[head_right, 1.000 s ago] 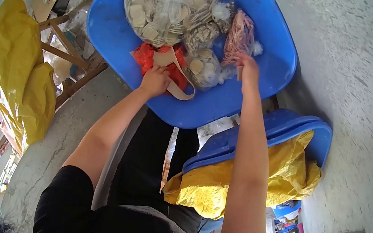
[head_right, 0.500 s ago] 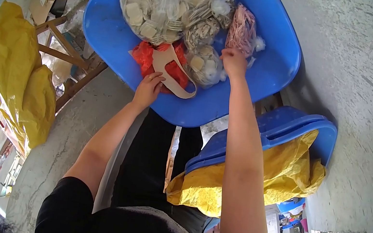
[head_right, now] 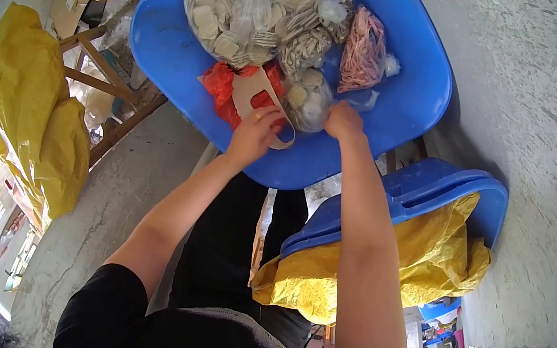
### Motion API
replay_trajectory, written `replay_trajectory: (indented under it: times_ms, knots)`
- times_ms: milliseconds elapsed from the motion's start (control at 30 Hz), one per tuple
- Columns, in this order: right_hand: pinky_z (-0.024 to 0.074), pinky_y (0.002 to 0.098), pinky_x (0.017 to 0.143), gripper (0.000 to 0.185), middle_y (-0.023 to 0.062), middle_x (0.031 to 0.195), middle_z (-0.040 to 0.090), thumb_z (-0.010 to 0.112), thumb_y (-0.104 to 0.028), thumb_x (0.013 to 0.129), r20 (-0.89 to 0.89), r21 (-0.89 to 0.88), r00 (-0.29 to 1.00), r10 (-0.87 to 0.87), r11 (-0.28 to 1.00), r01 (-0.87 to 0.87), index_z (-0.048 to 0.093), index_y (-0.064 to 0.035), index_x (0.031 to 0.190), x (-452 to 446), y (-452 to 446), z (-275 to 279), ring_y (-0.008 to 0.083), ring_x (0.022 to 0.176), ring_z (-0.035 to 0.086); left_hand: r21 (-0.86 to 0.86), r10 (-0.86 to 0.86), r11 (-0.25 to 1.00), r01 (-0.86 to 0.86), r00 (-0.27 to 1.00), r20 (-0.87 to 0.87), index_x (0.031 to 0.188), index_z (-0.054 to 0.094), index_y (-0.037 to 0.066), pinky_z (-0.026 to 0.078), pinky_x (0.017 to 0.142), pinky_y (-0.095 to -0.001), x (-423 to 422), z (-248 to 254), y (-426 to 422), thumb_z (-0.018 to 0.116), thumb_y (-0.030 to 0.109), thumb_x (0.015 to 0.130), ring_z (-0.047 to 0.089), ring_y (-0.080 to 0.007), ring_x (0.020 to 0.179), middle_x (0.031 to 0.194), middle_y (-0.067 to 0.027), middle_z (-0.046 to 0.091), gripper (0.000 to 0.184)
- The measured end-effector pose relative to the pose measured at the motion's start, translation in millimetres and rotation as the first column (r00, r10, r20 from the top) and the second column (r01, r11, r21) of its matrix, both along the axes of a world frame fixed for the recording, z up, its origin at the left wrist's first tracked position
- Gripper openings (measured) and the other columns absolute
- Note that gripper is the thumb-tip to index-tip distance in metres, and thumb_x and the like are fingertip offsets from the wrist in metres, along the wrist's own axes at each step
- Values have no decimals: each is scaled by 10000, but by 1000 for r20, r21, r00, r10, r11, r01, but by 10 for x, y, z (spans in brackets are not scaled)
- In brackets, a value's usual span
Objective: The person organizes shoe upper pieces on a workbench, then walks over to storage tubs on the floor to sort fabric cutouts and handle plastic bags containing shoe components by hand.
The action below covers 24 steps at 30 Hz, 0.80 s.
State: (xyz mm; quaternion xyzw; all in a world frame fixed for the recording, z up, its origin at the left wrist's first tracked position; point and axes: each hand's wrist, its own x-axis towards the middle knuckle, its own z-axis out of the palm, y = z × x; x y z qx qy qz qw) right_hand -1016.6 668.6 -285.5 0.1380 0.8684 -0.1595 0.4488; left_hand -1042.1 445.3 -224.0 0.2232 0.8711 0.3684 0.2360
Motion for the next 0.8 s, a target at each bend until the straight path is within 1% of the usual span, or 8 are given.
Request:
replay_trajectory:
  times_ms: [67,133,167,300,500,633,667,800]
  knots:
    - [498,363,767,287,95,964,658,627,-270,769,181,-220,983,-28,973,68,672,-91,989,-246,20,219,309,891,624,62,-23,998,26,999,-41,1124,572,59,465,866,-329,40,123,268,610,28,755,567,-287,1017,1199,-86,567,373]
    - [497,362,768,299,94,965,655,644,-287,765,356,-406,935,-12,899,166,671,-84,983,-428,54,412,310,884,624,-196,-88,980,32,954,-285,1141,554,86,468,874,-339,139,177,499,630,56,729,551,-300,1045,1225,-86,531,419]
    - [497,362,768,299,94,965,655,644,-287,765,355,-403,935,-9,901,161,671,-84,983,-420,83,417,310,884,624,-193,-83,981,27,955,-286,1141,554,86,468,874,-339,143,125,507,630,56,729,551,-300,1045,1225,-86,531,419]
    - [485,360,703,332,97,959,663,686,-302,739,227,-605,892,-390,661,443,655,-55,959,-330,235,448,283,808,623,101,259,951,-293,930,260,1135,552,51,447,894,-342,141,-345,479,663,38,703,544,-313,1035,1217,-103,521,446]
    - [502,362,721,332,103,901,680,661,-320,734,-134,-331,978,-160,938,108,683,-88,971,-235,-32,860,293,822,641,-7,357,927,-375,878,318,1136,549,44,461,848,-336,56,-291,350,679,33,681,556,-304,1012,1163,-117,538,474]
    - [482,317,712,297,69,855,682,688,-273,731,-60,-242,972,-228,948,208,696,-57,934,-296,-19,790,267,770,629,-80,251,961,-265,956,-149,1142,545,37,475,779,-326,-15,-88,427,669,42,728,572,-289,942,1118,-127,552,432]
    - [482,317,712,297,69,855,682,688,-273,731,-57,-245,972,-228,947,208,696,-57,934,-304,-42,808,267,770,629,-83,251,961,-265,957,-148,1142,545,37,475,779,-326,10,-56,417,669,42,728,572,-289,942,1118,-127,552,432]
    - [481,300,721,279,77,855,683,682,-259,738,52,-266,958,-281,921,284,704,-70,942,-371,-52,888,245,766,625,-71,421,896,-438,789,447,1141,552,26,477,736,-283,82,40,467,630,46,784,577,-233,876,1073,-114,568,366]
